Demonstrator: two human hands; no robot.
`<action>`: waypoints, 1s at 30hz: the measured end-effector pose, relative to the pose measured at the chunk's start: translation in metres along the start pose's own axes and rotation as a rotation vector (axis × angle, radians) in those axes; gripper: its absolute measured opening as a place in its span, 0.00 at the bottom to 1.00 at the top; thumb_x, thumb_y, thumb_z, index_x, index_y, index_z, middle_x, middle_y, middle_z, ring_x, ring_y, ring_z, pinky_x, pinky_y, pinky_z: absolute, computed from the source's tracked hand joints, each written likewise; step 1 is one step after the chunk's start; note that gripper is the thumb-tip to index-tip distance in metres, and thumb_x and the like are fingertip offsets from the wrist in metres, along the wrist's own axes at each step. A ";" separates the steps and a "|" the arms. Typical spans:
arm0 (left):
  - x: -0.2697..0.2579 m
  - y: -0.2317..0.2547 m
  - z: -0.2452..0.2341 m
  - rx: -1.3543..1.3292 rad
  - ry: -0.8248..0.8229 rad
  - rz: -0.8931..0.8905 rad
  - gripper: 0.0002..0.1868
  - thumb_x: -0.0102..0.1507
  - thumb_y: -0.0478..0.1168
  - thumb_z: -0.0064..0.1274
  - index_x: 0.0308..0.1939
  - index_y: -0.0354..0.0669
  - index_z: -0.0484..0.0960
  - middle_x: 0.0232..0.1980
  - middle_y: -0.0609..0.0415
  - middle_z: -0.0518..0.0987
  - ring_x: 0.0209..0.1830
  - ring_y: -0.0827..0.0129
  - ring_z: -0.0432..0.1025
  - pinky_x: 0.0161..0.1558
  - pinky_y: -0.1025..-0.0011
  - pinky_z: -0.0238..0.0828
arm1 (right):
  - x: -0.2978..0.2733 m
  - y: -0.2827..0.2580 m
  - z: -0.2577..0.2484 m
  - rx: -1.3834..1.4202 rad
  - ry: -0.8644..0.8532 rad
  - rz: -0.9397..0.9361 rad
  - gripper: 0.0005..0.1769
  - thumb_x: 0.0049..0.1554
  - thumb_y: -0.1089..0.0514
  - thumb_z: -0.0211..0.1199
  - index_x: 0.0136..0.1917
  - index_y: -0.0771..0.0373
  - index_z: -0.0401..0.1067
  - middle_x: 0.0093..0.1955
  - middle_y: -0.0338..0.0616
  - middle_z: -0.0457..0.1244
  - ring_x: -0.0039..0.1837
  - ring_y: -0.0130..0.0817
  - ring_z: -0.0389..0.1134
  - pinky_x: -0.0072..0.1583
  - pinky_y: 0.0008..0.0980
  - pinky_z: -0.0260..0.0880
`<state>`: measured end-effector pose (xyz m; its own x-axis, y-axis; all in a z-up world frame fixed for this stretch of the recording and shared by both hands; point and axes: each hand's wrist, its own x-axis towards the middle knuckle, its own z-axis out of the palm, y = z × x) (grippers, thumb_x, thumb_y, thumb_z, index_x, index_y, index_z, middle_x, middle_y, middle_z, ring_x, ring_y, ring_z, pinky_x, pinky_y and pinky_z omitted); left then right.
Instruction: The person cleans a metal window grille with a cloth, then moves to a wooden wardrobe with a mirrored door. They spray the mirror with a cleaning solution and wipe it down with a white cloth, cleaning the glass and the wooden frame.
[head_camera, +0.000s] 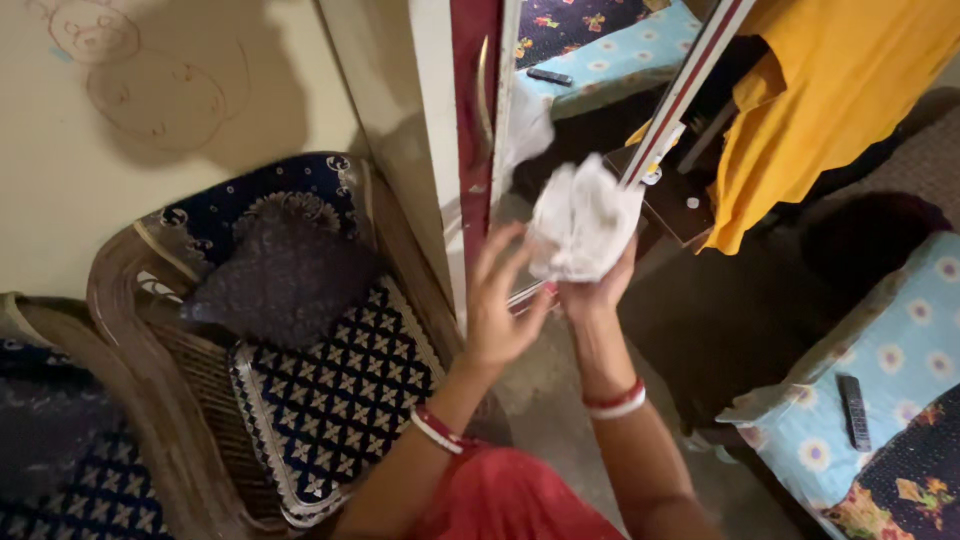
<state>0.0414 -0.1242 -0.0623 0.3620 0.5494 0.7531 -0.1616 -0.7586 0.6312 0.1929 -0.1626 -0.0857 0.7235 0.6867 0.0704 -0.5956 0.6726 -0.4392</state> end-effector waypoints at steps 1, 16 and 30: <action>0.011 -0.006 -0.008 0.049 0.040 -0.012 0.24 0.68 0.44 0.56 0.66 0.38 0.74 0.75 0.41 0.66 0.79 0.48 0.60 0.80 0.49 0.58 | 0.016 0.001 0.019 0.004 -0.083 -0.058 0.36 0.65 0.35 0.46 0.77 0.59 0.60 0.74 0.47 0.60 0.73 0.47 0.64 0.74 0.48 0.63; 0.051 -0.100 -0.017 0.281 0.038 0.187 0.34 0.71 0.51 0.45 0.77 0.38 0.61 0.83 0.37 0.49 0.85 0.40 0.42 0.84 0.43 0.38 | 0.138 0.078 0.114 -1.335 -0.069 -1.162 0.31 0.76 0.39 0.31 0.86 0.51 0.43 0.89 0.39 0.34 0.88 0.38 0.32 0.85 0.41 0.30; 0.030 -0.157 0.008 0.323 -0.287 0.438 0.25 0.74 0.49 0.41 0.71 0.44 0.76 0.79 0.38 0.60 0.83 0.48 0.50 0.82 0.51 0.42 | 0.106 0.175 -0.087 -1.304 0.136 -0.723 0.32 0.74 0.39 0.38 0.82 0.59 0.49 0.80 0.46 0.40 0.80 0.41 0.40 0.76 0.41 0.41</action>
<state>0.0849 0.0083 -0.1407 0.5651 0.0806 0.8210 -0.0808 -0.9850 0.1524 0.1956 0.0035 -0.2333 0.7881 0.2422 0.5659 0.5640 0.0844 -0.8215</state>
